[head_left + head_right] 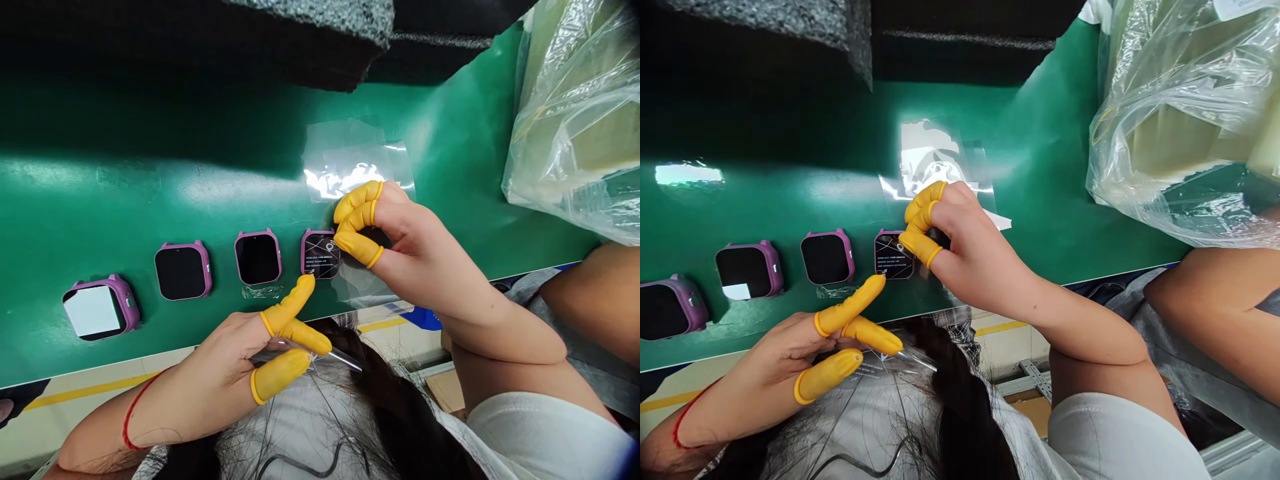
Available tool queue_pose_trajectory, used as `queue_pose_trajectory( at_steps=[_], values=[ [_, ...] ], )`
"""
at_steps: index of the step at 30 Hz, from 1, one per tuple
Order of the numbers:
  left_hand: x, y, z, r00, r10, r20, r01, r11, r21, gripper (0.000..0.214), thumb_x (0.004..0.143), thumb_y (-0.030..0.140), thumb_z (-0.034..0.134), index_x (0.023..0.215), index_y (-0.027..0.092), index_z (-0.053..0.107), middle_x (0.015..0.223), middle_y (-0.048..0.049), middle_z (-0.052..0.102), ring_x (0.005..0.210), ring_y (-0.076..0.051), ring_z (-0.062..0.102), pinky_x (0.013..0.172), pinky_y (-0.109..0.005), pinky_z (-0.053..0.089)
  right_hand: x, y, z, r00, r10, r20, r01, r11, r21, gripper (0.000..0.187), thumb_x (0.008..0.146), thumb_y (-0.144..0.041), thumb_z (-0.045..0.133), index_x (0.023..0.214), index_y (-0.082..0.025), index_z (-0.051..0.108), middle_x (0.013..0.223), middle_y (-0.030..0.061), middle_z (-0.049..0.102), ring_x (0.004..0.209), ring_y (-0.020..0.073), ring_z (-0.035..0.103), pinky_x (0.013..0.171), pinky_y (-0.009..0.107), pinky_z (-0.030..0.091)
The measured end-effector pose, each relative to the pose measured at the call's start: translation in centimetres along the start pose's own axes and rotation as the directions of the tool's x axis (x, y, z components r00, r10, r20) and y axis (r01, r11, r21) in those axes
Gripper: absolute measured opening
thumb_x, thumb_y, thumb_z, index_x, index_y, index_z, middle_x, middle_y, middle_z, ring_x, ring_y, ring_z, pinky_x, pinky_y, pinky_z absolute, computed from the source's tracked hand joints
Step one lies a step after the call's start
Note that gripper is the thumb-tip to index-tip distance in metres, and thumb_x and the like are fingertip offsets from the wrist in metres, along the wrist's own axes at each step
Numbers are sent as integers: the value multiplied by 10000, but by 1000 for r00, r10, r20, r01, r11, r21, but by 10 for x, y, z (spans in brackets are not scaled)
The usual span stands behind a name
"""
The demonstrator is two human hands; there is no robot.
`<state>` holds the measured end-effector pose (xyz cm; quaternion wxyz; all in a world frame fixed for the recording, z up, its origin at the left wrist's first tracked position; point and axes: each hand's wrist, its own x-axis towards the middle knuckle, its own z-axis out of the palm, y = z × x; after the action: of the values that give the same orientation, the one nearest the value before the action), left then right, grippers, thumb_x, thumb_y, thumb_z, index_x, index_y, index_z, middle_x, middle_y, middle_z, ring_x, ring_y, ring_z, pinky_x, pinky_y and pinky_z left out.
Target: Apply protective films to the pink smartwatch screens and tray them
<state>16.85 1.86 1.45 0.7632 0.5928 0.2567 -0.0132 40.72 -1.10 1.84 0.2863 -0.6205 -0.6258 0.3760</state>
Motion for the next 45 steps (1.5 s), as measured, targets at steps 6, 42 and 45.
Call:
queue_pose_trajectory(
  at_steps=[6, 42, 45],
  values=[
    [-1, 1, 0, 1000, -6, -8, 6, 1000, 6, 173, 930, 250, 603, 1041, 235, 735, 954, 2, 786, 770, -147, 730, 745, -190, 590, 0, 1, 2, 1000, -7, -14, 7, 1000, 0, 182, 859, -123, 599, 702, -201, 553, 877, 43, 638, 932, 218, 559, 894, 441, 442],
    [-15, -9, 28, 965, 121, -233, -183, 946, -267, 700, 992, 365, 519, 1558, 208, 138, 1315, -134, 613, 1062, -195, 656, 932, -317, 527, -32, -48, 27, 947, 51, 317, -137, 957, 256, 387, 793, -396, 727, 1068, -183, 560, 998, 53, 620, 812, 152, 552, 729, 307, 504],
    [-24, -11, 27, 965, 94, -243, -148, 965, -217, 775, 978, 368, 536, 1578, 251, 60, 1223, -104, 652, 938, -191, 681, 878, -340, 547, -26, -48, 35, 914, 112, 390, -292, 849, 439, 341, 821, -464, 699, 987, -180, 607, 936, 38, 640, 778, 146, 590, 717, 304, 528]
  ],
)
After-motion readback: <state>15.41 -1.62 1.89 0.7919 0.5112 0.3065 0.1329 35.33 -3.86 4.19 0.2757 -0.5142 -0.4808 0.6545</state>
